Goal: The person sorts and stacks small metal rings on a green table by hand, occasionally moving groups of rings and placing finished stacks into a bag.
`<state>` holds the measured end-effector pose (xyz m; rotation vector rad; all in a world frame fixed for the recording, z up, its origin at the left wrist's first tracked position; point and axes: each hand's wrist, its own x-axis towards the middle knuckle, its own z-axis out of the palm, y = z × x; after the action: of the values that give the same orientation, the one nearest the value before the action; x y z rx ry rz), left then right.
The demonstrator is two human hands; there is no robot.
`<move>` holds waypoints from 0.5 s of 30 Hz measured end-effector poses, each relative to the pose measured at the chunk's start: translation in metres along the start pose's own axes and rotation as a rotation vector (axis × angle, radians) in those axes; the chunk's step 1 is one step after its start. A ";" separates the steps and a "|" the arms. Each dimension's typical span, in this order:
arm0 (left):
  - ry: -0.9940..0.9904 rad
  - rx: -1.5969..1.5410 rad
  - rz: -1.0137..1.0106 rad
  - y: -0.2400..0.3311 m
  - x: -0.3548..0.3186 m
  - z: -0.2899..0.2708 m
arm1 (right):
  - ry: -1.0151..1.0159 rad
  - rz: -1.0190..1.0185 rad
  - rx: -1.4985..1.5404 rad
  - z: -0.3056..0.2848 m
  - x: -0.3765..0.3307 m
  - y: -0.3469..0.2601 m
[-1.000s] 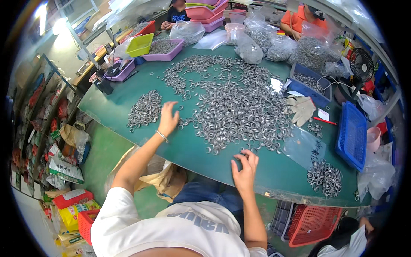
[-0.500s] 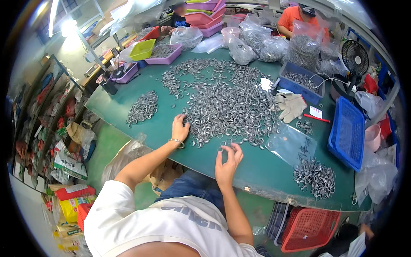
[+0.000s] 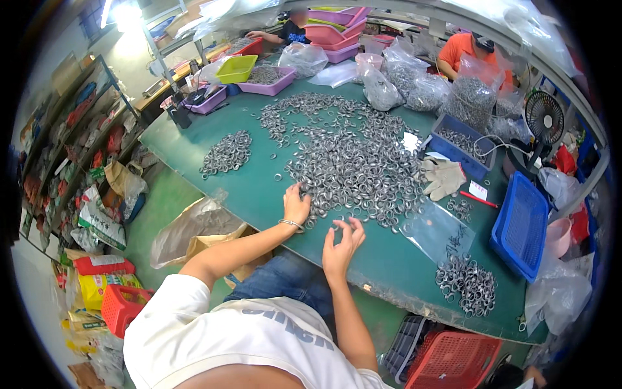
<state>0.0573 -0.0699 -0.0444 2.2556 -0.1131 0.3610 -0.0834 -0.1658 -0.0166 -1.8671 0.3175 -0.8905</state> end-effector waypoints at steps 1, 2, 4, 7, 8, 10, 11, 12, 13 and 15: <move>-0.017 -0.004 -0.013 0.001 -0.003 -0.002 | -0.016 0.000 -0.007 0.001 -0.001 0.000; -0.049 -0.008 -0.009 0.003 -0.006 -0.003 | -0.031 0.000 -0.015 0.002 -0.002 0.000; -0.074 -0.054 -0.022 0.007 -0.015 -0.002 | -0.022 -0.008 -0.009 0.003 -0.003 0.002; -0.080 -0.076 0.031 0.015 -0.027 0.002 | -0.014 -0.011 -0.007 0.003 -0.003 0.005; -0.080 -0.073 0.062 0.017 -0.030 0.002 | -0.013 -0.007 -0.007 0.003 -0.003 0.005; -0.083 -0.104 0.103 0.022 -0.035 0.000 | -0.026 -0.014 -0.005 0.003 -0.002 0.007; -0.086 -0.120 0.124 0.024 -0.037 -0.002 | -0.031 -0.016 -0.005 0.003 -0.002 0.007; -0.081 -0.113 0.138 0.021 -0.038 0.000 | -0.033 -0.018 -0.012 0.002 -0.002 0.008; -0.104 -0.098 0.173 0.021 -0.039 -0.004 | -0.037 -0.021 -0.018 0.003 -0.002 0.007; -0.151 -0.069 0.243 0.021 -0.041 -0.011 | -0.043 -0.024 -0.031 0.003 -0.001 0.006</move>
<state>0.0116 -0.0764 -0.0347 2.2033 -0.4742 0.3088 -0.0812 -0.1656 -0.0231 -1.9193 0.2846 -0.8645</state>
